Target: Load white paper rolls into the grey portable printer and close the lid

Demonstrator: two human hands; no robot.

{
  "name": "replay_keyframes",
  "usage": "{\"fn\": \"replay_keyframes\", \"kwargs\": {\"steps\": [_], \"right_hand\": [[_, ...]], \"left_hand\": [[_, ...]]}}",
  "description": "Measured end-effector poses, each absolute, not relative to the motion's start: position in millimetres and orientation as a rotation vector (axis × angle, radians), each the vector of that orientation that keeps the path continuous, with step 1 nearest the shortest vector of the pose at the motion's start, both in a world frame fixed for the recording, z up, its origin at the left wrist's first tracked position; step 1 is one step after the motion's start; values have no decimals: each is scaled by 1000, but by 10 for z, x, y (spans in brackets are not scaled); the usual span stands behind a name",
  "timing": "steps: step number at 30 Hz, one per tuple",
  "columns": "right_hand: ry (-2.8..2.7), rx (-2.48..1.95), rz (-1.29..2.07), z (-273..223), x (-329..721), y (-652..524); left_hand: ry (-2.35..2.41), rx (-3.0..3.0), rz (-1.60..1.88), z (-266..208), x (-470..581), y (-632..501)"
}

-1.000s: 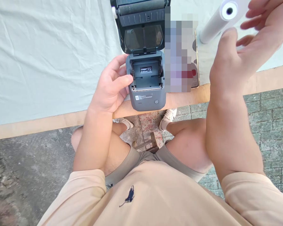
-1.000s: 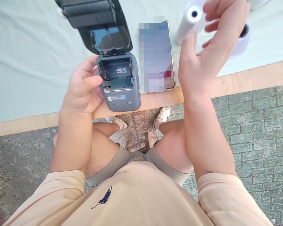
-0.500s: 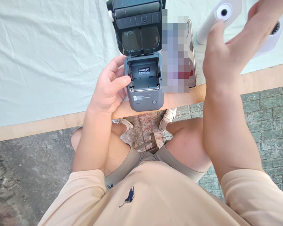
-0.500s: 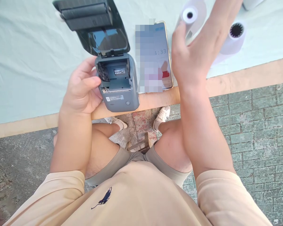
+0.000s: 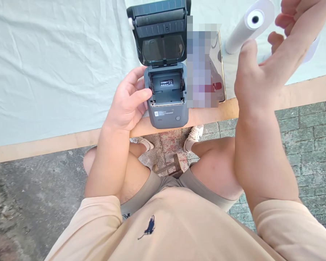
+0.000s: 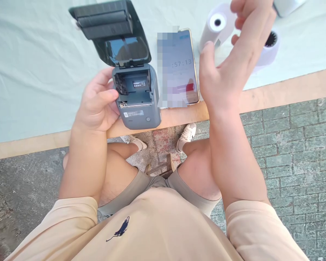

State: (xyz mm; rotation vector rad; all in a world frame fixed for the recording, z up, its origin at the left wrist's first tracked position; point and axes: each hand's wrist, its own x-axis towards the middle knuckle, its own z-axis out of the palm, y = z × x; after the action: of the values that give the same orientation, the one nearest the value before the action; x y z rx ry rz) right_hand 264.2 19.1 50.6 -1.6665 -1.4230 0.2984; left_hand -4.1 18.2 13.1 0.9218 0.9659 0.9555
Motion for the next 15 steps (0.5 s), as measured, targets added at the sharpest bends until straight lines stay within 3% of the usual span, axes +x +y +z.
{"fn": "replay_keyframes", "kwargs": {"steps": [3, 9, 15], "right_hand": [[-1533, -1600, -45, 478, 2618, 171], [-1535, -1512, 159, 417, 2641, 157], [-1545, -1647, -188, 399, 2784, 210]], "left_hand": [[930, 930, 965, 102, -52, 203], [892, 925, 949, 64, -53, 222], [941, 865, 939, 164, -29, 181]]}}
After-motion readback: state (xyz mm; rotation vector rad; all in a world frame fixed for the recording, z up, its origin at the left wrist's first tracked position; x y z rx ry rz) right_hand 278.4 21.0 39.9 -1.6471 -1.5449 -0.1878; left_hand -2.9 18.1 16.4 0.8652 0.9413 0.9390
